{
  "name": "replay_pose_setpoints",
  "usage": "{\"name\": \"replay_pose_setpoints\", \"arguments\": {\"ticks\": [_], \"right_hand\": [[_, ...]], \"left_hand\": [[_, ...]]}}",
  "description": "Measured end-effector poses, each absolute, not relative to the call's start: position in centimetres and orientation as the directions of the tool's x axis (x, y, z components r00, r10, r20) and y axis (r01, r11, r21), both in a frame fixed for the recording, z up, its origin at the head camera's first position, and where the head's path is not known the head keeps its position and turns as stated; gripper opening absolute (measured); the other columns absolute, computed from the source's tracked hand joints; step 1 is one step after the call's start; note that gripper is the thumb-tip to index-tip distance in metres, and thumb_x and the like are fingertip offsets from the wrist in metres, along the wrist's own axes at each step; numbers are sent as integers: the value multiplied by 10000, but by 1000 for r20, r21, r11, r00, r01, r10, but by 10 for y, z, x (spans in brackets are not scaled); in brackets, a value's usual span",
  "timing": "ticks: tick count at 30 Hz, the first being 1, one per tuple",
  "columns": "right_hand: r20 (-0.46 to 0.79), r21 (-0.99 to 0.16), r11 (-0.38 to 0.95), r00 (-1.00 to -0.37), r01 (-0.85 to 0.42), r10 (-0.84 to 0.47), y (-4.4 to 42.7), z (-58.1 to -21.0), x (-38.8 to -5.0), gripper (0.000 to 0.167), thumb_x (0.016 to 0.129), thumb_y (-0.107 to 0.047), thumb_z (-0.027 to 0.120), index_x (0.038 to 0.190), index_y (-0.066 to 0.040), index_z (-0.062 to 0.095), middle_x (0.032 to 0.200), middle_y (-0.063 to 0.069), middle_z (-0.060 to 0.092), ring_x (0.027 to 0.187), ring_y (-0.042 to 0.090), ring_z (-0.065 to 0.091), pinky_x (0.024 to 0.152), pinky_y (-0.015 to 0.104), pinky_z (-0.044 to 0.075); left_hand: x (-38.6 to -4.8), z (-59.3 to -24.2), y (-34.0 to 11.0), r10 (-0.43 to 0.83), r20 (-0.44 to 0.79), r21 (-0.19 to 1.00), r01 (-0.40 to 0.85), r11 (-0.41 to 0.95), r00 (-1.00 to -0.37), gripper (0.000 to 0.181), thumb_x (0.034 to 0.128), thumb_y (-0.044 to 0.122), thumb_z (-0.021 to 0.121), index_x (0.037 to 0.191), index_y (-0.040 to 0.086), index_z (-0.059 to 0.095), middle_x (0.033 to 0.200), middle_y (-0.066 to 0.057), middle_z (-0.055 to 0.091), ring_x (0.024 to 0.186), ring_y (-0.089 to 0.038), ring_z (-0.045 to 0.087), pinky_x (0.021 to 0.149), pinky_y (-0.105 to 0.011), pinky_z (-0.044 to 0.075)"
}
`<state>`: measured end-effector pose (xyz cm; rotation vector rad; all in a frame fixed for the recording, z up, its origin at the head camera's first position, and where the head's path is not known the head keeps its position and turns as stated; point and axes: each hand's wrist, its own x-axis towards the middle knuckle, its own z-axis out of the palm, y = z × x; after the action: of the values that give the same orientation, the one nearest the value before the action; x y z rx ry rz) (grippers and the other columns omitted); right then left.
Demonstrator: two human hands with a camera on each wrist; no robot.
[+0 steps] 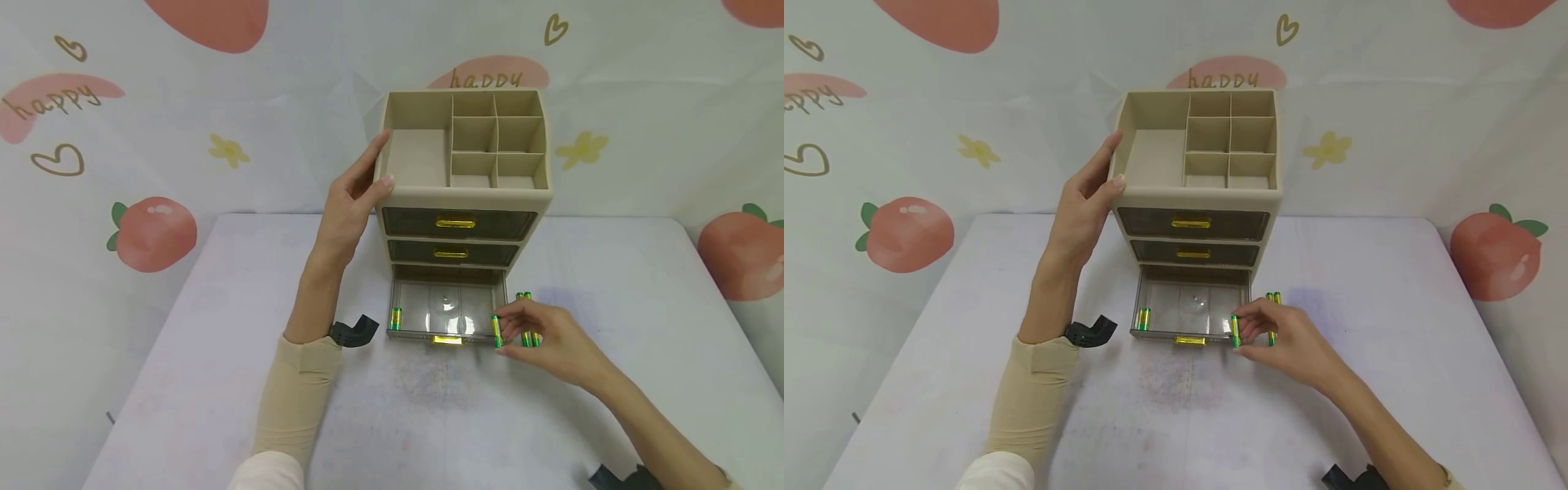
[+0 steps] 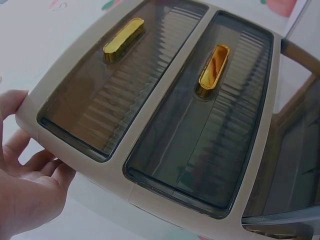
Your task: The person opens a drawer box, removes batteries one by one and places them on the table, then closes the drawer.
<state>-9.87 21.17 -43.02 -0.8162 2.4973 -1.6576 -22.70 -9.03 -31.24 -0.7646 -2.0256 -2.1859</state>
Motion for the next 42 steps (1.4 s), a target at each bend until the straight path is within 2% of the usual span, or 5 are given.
{"name": "replay_pose_setpoints", "arguments": {"ticks": [9,16,19,31,42], "right_hand": [[264,-873,274,-863,-404,-430,222,-435,-89,504,710,104,832,1163,-13,646,900,15,648,784,180,654,816,200,529],[262,-862,297,-864,-410,-430,231,-434,-82,519,705,102,836,1164,-41,641,898,4,645,794,161,653,834,184,519],[270,-863,287,-860,-415,-433,234,-437,-80,524,699,111,836,1159,-44,638,891,10,640,795,148,651,816,184,520],[229,-899,258,-881,-355,-413,247,-450,-71,493,722,136,806,1163,13,625,906,50,649,811,137,657,791,195,522],[187,-910,292,-919,-295,-347,259,-461,-62,484,709,132,815,1143,33,627,893,60,659,787,130,655,739,203,532]], "left_hand": [[-228,-314,-91,277,400,916,375,-141,-874,556,989,29,545,1522,56,390,1572,-13,370,1448,-228,338,1159,-354,289],[-243,-331,-93,280,421,907,390,-161,-863,567,984,57,582,1522,130,416,1575,25,361,1455,-222,324,1164,-364,282],[-244,-332,-93,279,420,907,389,-161,-863,567,985,54,578,1523,126,412,1575,23,361,1456,-234,322,1171,-402,268],[-235,-322,-90,286,411,911,379,-162,-866,554,993,19,533,1525,49,380,1577,-27,360,1452,-260,327,1172,-418,264],[-243,-331,-94,282,410,911,380,-159,-867,568,988,66,573,1528,129,407,1576,23,357,1442,-200,345,1141,-318,316]]}}
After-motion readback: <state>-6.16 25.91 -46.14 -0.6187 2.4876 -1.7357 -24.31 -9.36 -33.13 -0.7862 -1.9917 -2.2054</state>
